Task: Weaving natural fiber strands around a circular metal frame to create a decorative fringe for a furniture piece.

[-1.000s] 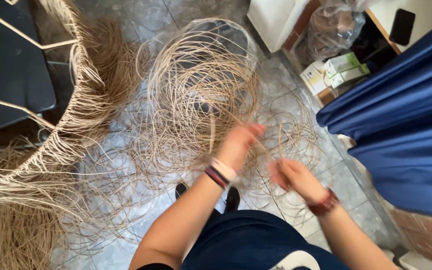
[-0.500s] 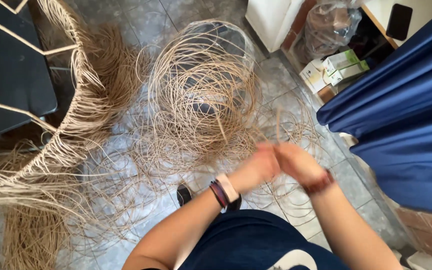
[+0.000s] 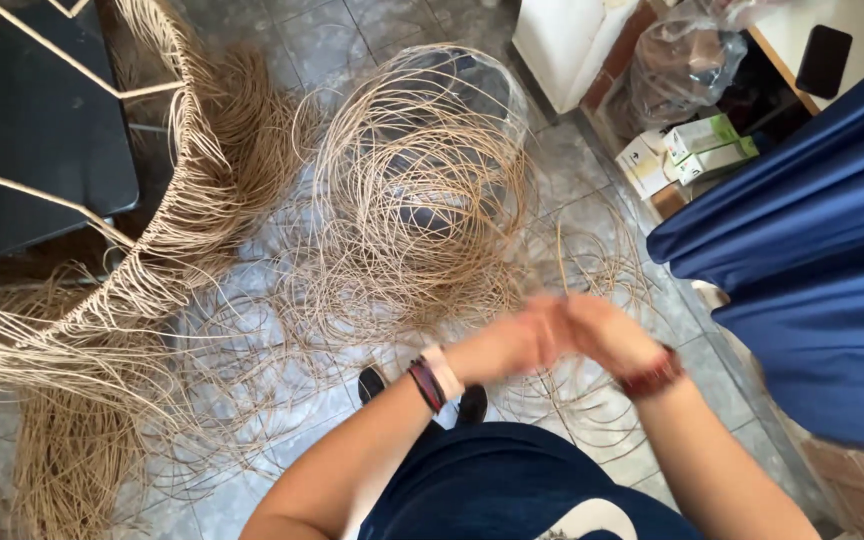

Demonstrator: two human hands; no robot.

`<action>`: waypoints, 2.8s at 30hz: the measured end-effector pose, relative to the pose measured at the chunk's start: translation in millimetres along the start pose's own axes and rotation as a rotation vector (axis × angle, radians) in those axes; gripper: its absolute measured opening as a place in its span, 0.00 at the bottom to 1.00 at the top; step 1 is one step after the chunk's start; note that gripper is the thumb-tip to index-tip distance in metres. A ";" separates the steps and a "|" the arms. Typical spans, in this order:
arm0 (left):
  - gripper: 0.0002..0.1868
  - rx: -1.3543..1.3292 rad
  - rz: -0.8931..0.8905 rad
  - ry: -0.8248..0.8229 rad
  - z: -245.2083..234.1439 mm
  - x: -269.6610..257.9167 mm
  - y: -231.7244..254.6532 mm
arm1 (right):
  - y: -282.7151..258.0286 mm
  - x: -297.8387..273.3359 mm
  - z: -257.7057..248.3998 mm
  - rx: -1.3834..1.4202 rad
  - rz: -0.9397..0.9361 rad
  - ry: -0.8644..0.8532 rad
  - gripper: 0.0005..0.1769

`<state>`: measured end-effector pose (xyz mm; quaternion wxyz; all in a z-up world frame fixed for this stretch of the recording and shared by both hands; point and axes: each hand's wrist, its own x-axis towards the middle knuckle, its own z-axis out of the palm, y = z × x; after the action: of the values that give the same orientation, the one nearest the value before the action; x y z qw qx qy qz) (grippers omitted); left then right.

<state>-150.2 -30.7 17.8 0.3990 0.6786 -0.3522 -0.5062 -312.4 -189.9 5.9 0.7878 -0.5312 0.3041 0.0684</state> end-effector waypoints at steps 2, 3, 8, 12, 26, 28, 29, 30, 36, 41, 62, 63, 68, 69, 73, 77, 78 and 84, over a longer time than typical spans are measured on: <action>0.15 0.391 0.306 -0.563 16.0 -12.3 -24.8 | -31.0 23.2 16.2 0.257 -0.073 -0.162 0.28; 0.15 0.395 0.306 -0.563 13.6 -4.2 -28.8 | -31.8 21.7 22.8 0.258 -0.077 -0.163 0.28; 0.14 -0.964 0.111 0.100 -37.8 0.7 39.7 | -25.9 -37.8 34.4 -0.377 -0.104 -0.085 0.21; 0.16 -1.087 0.377 0.291 -25.0 17.5 -0.6 | -19.7 -40.7 33.4 -0.157 -0.128 -0.104 0.19; 0.09 -1.149 0.251 0.247 -38.3 -3.4 22.0 | -32.0 -69.1 61.1 -0.515 0.104 0.150 0.23; 0.14 -0.703 0.459 -0.074 -10.9 1.7 -47.1 | -81.5 -60.9 97.1 -0.231 -0.015 0.220 0.19; 0.19 -0.233 0.638 -0.380 4.5 4.0 -81.7 | -105.2 -57.9 114.4 0.057 -0.134 0.288 0.17; 0.19 -0.234 0.636 -0.384 6.7 -0.7 -76.3 | -82.6 -32.1 87.7 0.060 -0.133 0.292 0.17; 0.39 -0.627 0.490 -0.400 0.1 22.6 -35.9 | -20.6 -11.8 44.7 -0.003 -0.294 0.071 0.19; 0.10 -1.250 0.134 0.152 -19.9 21.8 -17.6 | -8.6 -40.5 55.6 -0.019 -0.109 0.096 0.23; 0.14 -1.242 0.205 0.456 -51.1 -27.5 87.2 | 13.1 -31.8 63.8 -0.541 -0.343 0.175 0.19; 0.14 -1.240 0.202 0.452 -41.2 -26.0 82.6 | 4.6 -29.0 70.9 -0.538 -0.342 0.180 0.19; 0.25 -0.791 0.402 0.409 -4.6 -24.7 60.2 | -22.8 -21.9 86.0 -0.417 -0.386 0.084 0.21; 0.25 -0.791 0.399 0.412 -3.8 -32.7 64.4 | -33.5 -28.5 89.6 -0.415 -0.384 0.082 0.21; 0.24 -0.713 0.468 0.143 -4.2 -54.0 79.2 | -50.8 -38.7 88.4 -0.509 -0.321 0.028 0.24; 0.23 -0.491 0.606 0.059 -8.4 -38.3 63.7 | -53.3 -37.6 76.9 -0.592 -0.315 0.032 0.25; 0.23 -0.491 0.606 0.059 -6.6 -39.2 63.9 | -53.0 -37.9 74.9 -0.592 -0.314 0.032 0.25; 0.23 -0.643 0.602 0.245 -28.3 -34.2 70.1 | -64.7 -65.8 43.3 -0.743 -0.310 0.051 0.18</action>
<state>-136.2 -25.7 99.5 0.7574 0.4428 -0.3088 -0.3673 -320.0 -165.2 104.5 0.5355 -0.8209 0.1942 0.0408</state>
